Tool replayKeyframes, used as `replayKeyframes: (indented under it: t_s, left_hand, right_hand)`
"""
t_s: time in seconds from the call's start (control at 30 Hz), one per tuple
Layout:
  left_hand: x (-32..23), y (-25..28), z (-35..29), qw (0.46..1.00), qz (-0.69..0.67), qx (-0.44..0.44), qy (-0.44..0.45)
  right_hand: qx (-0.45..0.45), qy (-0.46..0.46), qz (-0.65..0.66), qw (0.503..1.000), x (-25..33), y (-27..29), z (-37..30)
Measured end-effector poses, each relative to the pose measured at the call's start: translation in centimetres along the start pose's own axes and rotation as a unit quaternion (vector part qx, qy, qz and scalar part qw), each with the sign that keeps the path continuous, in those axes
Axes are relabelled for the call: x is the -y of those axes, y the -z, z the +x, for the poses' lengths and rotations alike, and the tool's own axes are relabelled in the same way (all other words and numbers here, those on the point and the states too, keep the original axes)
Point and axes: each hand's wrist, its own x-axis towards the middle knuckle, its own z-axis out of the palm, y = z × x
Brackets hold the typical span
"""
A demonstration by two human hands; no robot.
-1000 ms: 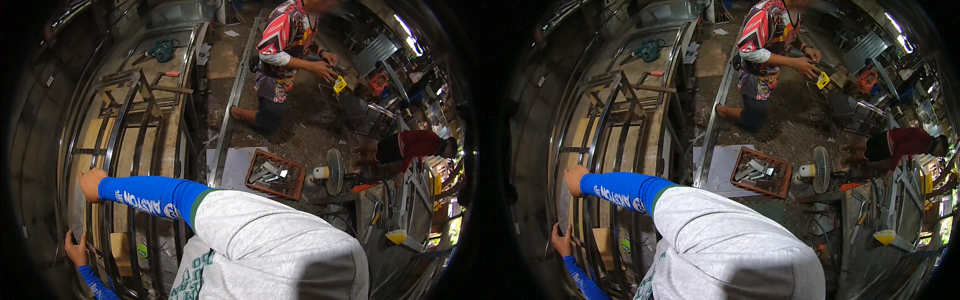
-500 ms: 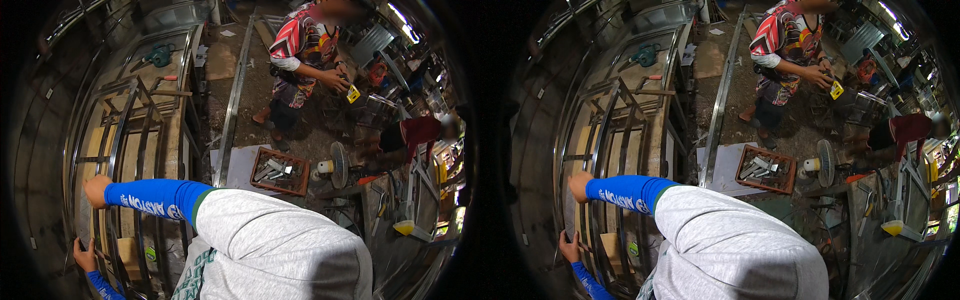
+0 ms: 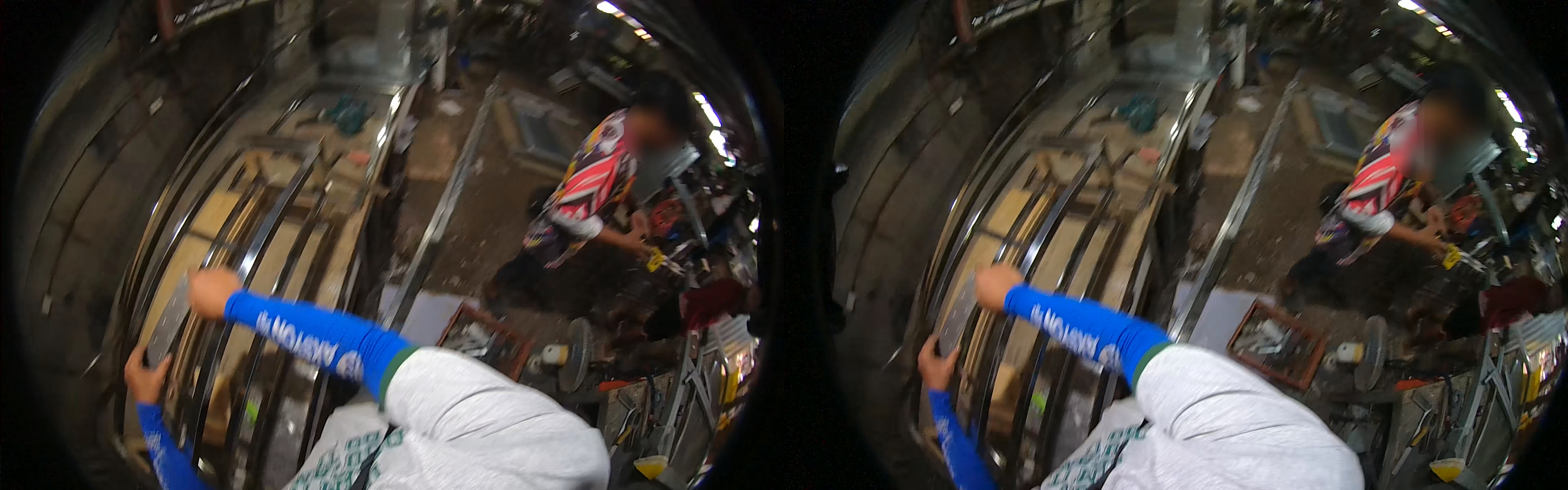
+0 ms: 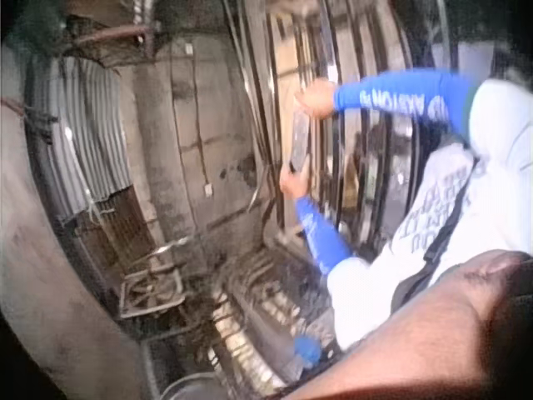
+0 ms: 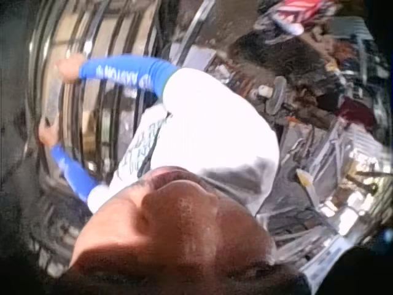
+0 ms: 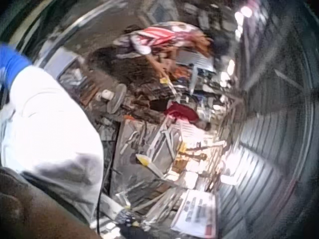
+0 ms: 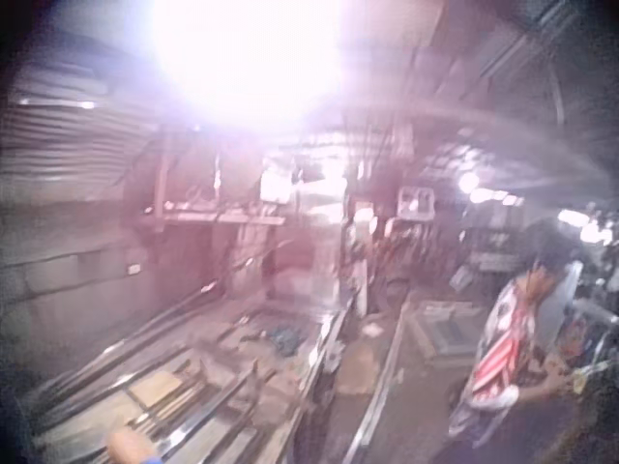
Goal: The person positions a plywood sheet on a metal frame, then places and adjusts multiple metal bars and a small wooden block on the frame. They use a tape measure to check dimensions while another person assists nearby.
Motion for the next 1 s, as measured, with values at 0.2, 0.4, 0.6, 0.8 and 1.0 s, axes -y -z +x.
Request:
replayKeyframes:
  t_s: [0.2,0.4,0.6,0.8,1.0]
  left_hand:
    - [-3.1,-1.2,0.5,0.997,-0.066,0.008,0.037]
    - [-0.7,-2.6,0.7,0.999,-0.048,0.01,0.02]
    - [0.4,-1.6,0.8,0.993,-0.032,0.084,0.081]
    - [-2.0,-0.4,1.0,0.997,-0.052,0.05,0.006]
    - [-3.1,-0.1,1.0,0.996,-0.067,0.055,0.021]
  right_hand:
    - [-0.061,-0.004,0.024,0.998,-0.6,0.7,-1.3]
    - [-0.06,-0.013,0.025,0.998,-1.3,0.6,-1.2]
    - [-0.095,-0.014,0.107,0.99,0.2,1.4,-2.0]
    - [-0.106,0.002,0.122,0.987,-0.4,1.7,-2.2]
    - [-0.108,0.005,0.122,0.987,-0.5,2.0,-2.2]
